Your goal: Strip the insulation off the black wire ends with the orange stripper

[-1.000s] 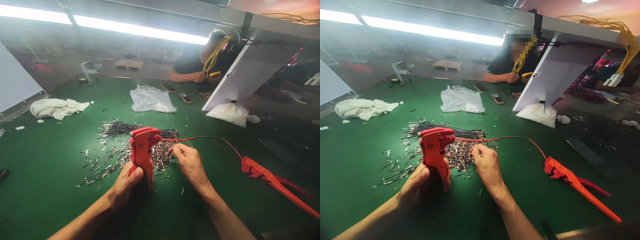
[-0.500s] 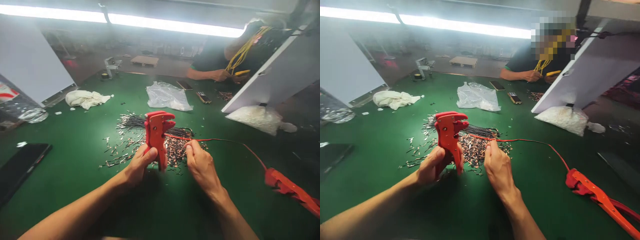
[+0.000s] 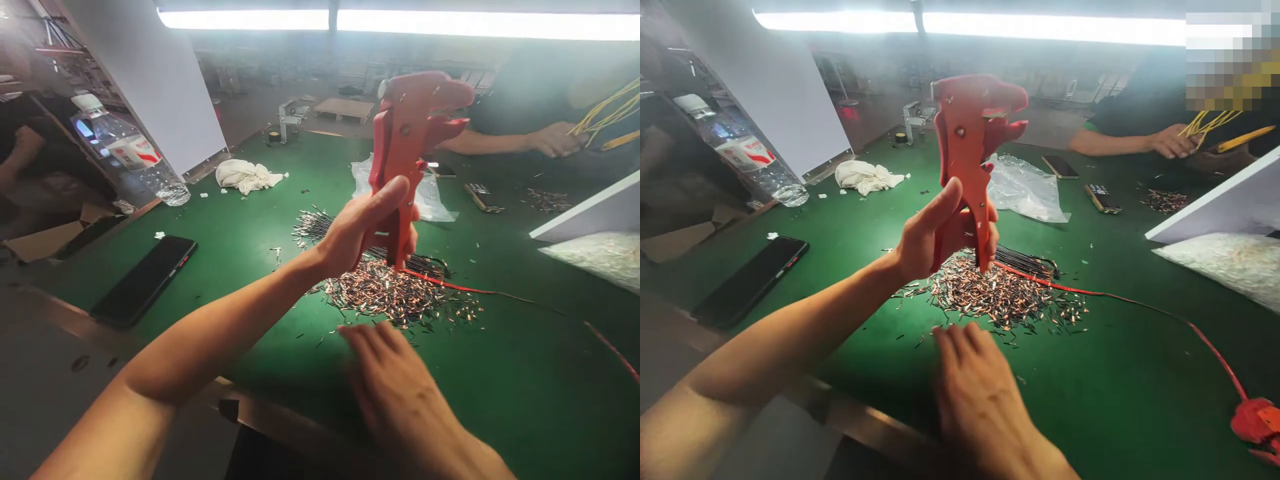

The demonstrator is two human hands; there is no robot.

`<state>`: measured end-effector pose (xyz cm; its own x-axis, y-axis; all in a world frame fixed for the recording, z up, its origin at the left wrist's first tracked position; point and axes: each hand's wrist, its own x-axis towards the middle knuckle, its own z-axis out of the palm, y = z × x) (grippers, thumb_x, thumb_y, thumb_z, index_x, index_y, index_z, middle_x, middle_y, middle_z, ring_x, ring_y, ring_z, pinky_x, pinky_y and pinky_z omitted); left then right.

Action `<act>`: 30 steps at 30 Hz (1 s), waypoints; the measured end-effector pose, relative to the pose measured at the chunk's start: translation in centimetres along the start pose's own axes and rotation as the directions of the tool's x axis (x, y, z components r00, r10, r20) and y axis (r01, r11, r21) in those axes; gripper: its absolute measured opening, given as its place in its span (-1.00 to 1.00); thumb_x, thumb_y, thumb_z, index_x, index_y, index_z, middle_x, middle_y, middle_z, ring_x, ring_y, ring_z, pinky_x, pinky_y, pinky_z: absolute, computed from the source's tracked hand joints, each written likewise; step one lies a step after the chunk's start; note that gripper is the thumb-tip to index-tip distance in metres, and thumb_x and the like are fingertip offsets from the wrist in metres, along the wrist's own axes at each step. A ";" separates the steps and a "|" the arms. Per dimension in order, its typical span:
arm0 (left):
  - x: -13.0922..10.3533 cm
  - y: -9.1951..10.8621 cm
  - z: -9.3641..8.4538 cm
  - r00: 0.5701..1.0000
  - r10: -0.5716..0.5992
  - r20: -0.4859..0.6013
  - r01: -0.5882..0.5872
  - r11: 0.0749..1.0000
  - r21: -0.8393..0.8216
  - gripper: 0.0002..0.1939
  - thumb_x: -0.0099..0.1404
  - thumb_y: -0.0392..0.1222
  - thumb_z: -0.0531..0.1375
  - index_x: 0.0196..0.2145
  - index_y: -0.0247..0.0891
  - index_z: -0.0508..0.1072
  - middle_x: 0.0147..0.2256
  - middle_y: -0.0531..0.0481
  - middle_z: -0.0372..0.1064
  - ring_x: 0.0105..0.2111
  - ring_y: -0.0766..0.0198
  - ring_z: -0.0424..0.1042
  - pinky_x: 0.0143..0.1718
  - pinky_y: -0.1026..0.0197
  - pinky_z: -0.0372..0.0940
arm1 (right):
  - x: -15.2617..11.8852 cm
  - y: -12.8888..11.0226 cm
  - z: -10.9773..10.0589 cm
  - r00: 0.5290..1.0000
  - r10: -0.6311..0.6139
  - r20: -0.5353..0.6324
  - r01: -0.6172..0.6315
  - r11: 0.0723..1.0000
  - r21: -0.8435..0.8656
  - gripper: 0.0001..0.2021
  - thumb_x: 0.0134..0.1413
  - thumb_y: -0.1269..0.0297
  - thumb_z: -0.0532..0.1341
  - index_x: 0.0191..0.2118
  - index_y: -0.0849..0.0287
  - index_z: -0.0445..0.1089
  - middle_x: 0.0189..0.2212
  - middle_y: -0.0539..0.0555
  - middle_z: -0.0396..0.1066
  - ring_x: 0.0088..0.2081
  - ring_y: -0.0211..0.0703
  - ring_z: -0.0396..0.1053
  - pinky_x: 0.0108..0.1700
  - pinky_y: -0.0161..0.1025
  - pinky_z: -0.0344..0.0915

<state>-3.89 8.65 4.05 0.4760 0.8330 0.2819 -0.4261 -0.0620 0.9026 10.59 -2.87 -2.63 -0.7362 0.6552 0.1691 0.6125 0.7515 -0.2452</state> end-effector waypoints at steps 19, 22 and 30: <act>0.9 0.7 0.8 1.000 -0.008 -0.011 0.007 1.000 -0.003 -0.58 0.32 0.17 0.01 -0.35 -0.28 0.31 -0.54 0.03 0.32 -0.52 0.29 0.38 -0.42 0.15 0.28 | 7.8 -3.6 4.5 0.863 -0.477 0.169 0.468 0.879 0.091 -0.70 0.31 0.13 -0.01 0.01 0.01 0.37 0.12 -0.10 0.38 0.18 -0.08 0.13 0.09 -0.09 0.13; 1.4 0.7 1.1 1.000 -0.026 0.003 0.026 1.000 -0.002 -0.58 0.31 0.18 0.01 -0.35 -0.28 0.33 -0.54 0.04 0.33 -0.50 0.30 0.38 -0.40 0.15 0.28 | 8.9 -3.7 5.1 0.838 -0.516 0.179 0.488 0.855 0.176 -0.72 0.31 0.17 -0.01 -0.01 0.04 0.36 0.08 -0.07 0.42 0.16 -0.16 0.20 0.17 -0.10 0.09; 3.5 0.7 3.6 0.999 0.013 0.049 -0.010 0.998 -0.056 -0.59 0.32 0.15 0.01 -0.39 -0.29 0.30 -0.56 0.09 0.32 -0.57 0.39 0.33 -0.44 0.23 0.31 | 8.9 1.6 3.3 0.965 -0.239 0.106 0.231 0.969 0.083 -0.66 0.33 0.28 -0.07 0.05 0.21 0.34 0.13 0.21 0.35 0.15 0.06 0.23 0.17 0.08 0.10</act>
<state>0.26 9.51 6.82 0.5077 0.8042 0.3090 -0.4731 -0.0396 0.8801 4.11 3.92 -4.68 -0.8875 0.4447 0.1208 0.3999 0.8735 -0.2776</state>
